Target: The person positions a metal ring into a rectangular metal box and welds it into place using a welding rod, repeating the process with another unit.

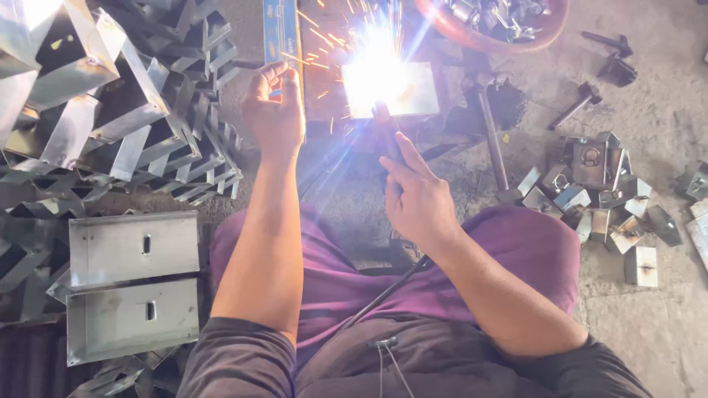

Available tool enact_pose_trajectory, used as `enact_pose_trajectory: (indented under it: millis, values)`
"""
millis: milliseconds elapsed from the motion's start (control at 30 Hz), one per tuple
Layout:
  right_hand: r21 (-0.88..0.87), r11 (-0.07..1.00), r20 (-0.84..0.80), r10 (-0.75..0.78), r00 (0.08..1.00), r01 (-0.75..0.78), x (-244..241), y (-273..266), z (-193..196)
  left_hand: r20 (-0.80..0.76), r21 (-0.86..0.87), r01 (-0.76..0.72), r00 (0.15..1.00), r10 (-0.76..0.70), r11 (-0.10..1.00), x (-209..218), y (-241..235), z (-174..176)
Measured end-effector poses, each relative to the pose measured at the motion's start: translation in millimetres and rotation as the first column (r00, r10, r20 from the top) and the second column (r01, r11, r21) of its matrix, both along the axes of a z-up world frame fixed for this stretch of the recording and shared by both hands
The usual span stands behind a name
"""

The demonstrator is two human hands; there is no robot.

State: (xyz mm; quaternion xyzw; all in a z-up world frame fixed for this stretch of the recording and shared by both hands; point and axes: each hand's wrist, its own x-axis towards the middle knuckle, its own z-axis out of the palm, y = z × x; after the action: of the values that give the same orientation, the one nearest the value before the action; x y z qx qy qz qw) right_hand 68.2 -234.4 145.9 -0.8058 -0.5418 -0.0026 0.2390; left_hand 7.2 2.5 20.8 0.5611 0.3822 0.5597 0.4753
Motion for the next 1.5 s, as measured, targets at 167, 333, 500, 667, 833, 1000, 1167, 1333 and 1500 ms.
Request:
enact_pose_trajectory:
  millis: [167, 333, 500, 667, 833, 1000, 1167, 1333, 1500]
  values:
    - [0.046, 0.998, 0.036, 0.039, 0.999, -0.040, 3, -1, -2, -0.009, 0.004, 0.003, 1.000, -0.003, 1.000, -1, 0, 2]
    - [-0.015, 1.000, 0.001, -0.007, 1.000, 0.007, 3, -2, -2, -0.048, 0.004, -0.020, 0.999, 0.020, 1.000, -4, -3, 8]
    - [0.020, 1.000, 0.031, -0.005, 1.000, 0.004, 1, -1, -5, -0.082, -0.018, -0.015, 0.997, 0.013, 1.000, -6, -4, 10]
    - [-0.011, 1.000, 0.047, 0.003, 0.999, -0.002, 3, -1, -9, 0.016, 0.024, -0.006, 1.000, 0.005, 1.000, 0, 0, -2]
    - [-0.005, 1.000, 0.038, 0.016, 0.999, -0.016, 6, -1, -12, 0.063, -0.006, 0.041, 0.997, -0.041, 0.999, -1, 4, -7]
    - [-0.041, 0.999, 0.022, -0.013, 1.000, 0.014, 6, -1, -9, 0.073, 0.023, 0.046, 0.996, -0.048, 0.999, -3, 1, -5]
    - [0.004, 1.000, 0.040, 0.007, 0.999, -0.008, 5, -3, -6, 0.026, 0.051, 0.001, 1.000, -0.003, 0.999, -2, 0, -2]
    - [-0.007, 1.000, 0.033, -0.010, 0.999, 0.011, 1, -1, -2, 0.039, 0.030, 0.020, 0.999, -0.021, 0.999, -4, 0, -1]
    - [0.003, 1.000, 0.043, -0.009, 0.999, 0.009, 1, -2, -1, 0.030, 0.085, -0.007, 1.000, 0.005, 0.996, -3, 1, -5]
